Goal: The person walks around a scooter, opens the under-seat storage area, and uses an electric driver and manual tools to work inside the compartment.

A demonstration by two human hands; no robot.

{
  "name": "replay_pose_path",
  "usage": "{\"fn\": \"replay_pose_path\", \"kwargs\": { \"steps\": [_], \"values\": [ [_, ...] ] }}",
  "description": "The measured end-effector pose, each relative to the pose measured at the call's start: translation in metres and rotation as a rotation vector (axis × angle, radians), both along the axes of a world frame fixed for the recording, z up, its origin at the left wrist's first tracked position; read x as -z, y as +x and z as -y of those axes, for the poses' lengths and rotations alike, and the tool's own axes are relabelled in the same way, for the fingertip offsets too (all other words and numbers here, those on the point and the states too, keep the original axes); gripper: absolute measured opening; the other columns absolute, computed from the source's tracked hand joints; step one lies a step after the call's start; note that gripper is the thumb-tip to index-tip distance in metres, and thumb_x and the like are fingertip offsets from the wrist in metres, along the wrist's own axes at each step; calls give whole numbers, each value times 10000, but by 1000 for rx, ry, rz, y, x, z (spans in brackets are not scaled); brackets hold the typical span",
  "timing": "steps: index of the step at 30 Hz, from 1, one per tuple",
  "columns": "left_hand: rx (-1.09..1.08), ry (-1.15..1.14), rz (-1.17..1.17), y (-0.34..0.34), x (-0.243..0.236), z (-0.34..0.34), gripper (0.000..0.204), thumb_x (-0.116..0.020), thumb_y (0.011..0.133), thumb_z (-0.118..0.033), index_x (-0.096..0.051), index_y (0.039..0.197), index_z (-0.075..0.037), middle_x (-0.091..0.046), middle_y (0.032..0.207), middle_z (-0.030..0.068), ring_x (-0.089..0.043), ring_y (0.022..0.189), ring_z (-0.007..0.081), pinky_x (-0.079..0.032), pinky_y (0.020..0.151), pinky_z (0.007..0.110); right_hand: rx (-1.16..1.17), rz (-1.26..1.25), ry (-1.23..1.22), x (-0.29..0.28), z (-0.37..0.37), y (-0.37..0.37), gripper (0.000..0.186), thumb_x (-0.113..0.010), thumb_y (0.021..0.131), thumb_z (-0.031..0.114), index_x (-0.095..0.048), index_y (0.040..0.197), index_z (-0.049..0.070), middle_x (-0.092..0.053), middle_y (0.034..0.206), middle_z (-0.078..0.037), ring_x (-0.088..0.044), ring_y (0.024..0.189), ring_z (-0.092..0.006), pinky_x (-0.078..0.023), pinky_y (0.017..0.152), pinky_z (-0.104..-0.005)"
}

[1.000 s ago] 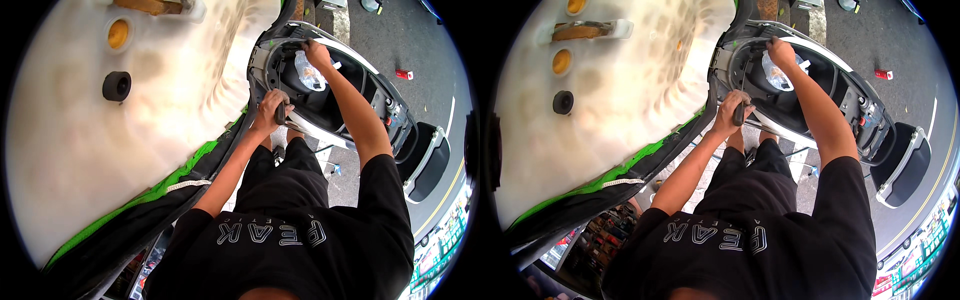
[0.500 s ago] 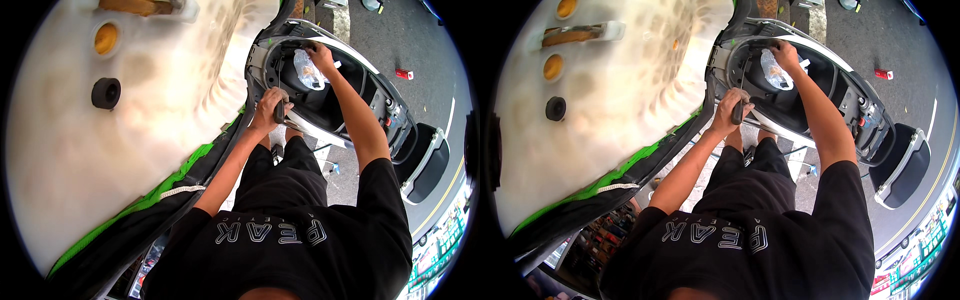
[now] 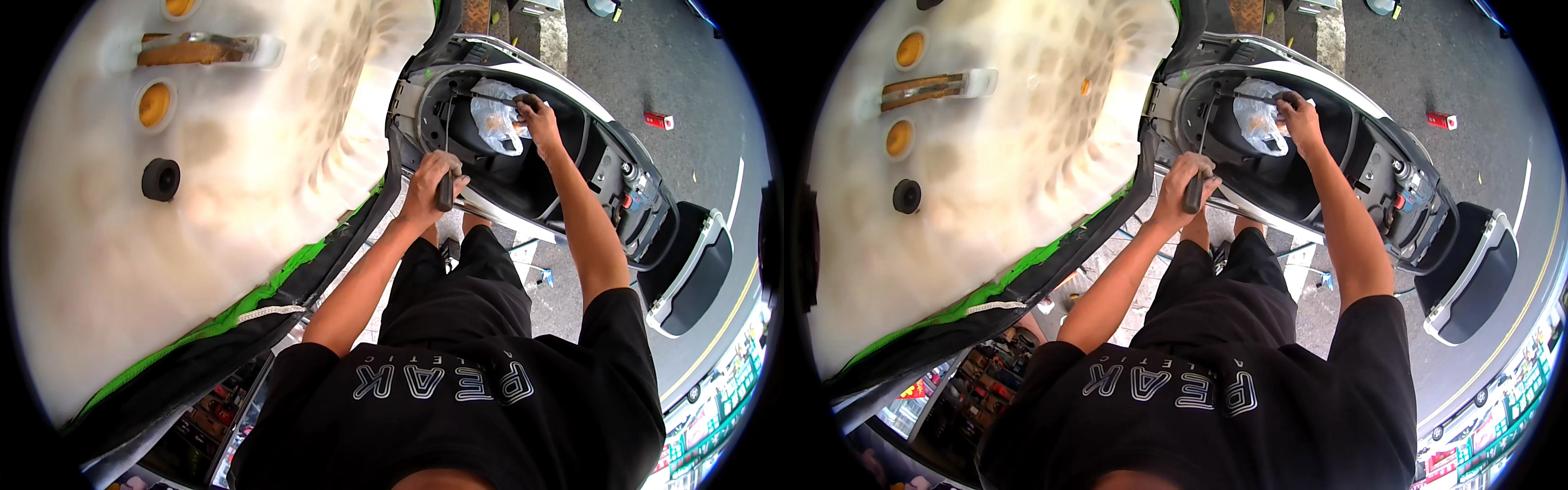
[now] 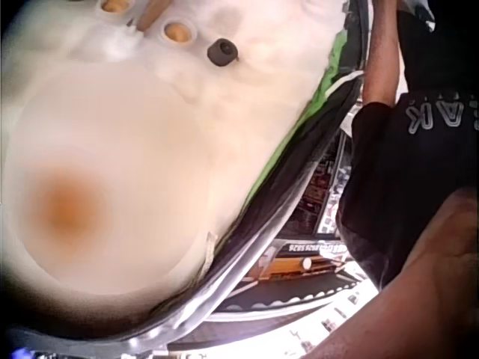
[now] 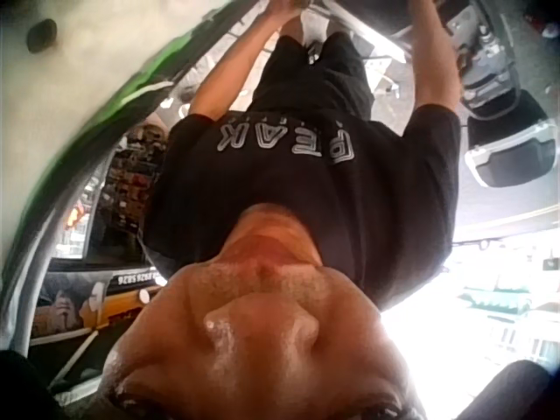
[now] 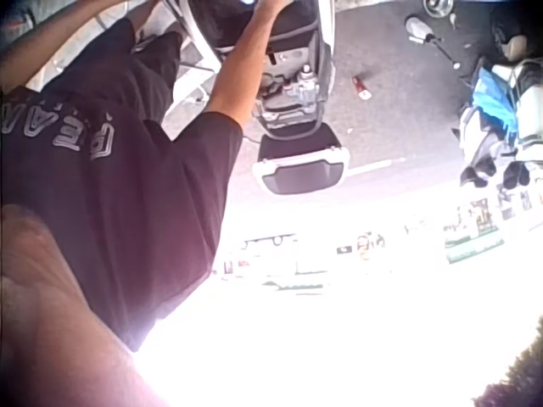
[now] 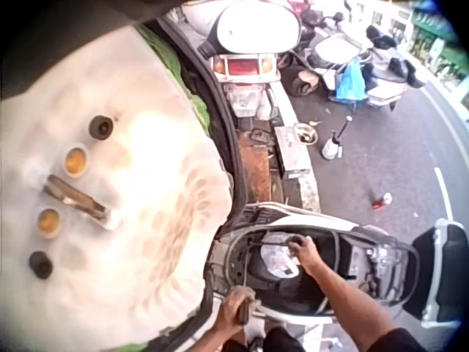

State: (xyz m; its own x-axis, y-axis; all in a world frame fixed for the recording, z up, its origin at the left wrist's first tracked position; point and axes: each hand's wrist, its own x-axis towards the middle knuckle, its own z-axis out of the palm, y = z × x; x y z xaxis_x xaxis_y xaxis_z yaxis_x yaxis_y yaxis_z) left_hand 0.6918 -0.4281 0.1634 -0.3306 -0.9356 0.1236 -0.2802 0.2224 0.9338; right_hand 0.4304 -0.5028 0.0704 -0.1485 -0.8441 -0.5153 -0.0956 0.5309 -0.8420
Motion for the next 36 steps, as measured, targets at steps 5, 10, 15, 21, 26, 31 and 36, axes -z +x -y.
{"fn": "replay_pose_path", "kwargs": {
  "steps": [5,10,15,21,26,31,36],
  "values": [
    [-19,86,16,3,-24,-25,182,-652,716,2,-489,798,-12,-541,838,134,-543,783,296,-445,698,351,56,43,99,-13,-45,-1,216,-532,869,133,-594,1020,-7,-571,733,-22,-512,589,-85,-449,555,-225],
    [61,57,101,7,-42,-44,189,-661,706,-4,-495,797,-18,-552,813,128,-546,783,295,-446,704,356,-135,-118,302,-27,-97,10,321,-588,854,199,-544,1112,14,-577,715,-75,-522,581,-98,-457,547,-244],
    [227,206,261,13,-82,-44,205,-700,692,-54,-515,770,-15,-530,743,106,-520,725,300,-425,645,370,-478,-464,158,-37,-112,10,342,-550,828,297,-606,1059,50,-637,847,-207,-614,824,-360,-477,740,-399],
    [209,209,172,7,-107,-21,199,-691,720,-81,-508,762,-14,-514,717,105,-517,653,271,-417,601,340,-494,-487,194,-37,-106,-9,341,-525,839,339,-627,999,55,-630,859,-224,-604,851,-380,-475,740,-428],
    [162,282,94,0,-79,-44,177,-668,752,-98,-521,799,-12,-514,733,107,-527,705,254,-420,652,328,-639,-686,54,-51,-132,3,318,-549,827,360,-610,986,92,-637,794,-187,-618,761,-366,-489,659,-448],
    [305,82,250,-15,-86,-50,179,-671,726,-78,-508,763,-15,-536,739,109,-543,720,309,-431,643,371,-752,-849,-117,-44,-151,24,228,-522,840,288,-627,926,105,-633,698,-159,-633,659,-323,-497,572,-439],
    [350,231,18,-22,-147,-58,172,-682,714,-82,-532,762,-12,-562,723,114,-569,670,289,-454,623,341,-744,-959,187,-15,-154,28,250,-552,823,301,-651,860,75,-646,771,-179,-638,739,-339,-514,646,-438]
  ]
}}
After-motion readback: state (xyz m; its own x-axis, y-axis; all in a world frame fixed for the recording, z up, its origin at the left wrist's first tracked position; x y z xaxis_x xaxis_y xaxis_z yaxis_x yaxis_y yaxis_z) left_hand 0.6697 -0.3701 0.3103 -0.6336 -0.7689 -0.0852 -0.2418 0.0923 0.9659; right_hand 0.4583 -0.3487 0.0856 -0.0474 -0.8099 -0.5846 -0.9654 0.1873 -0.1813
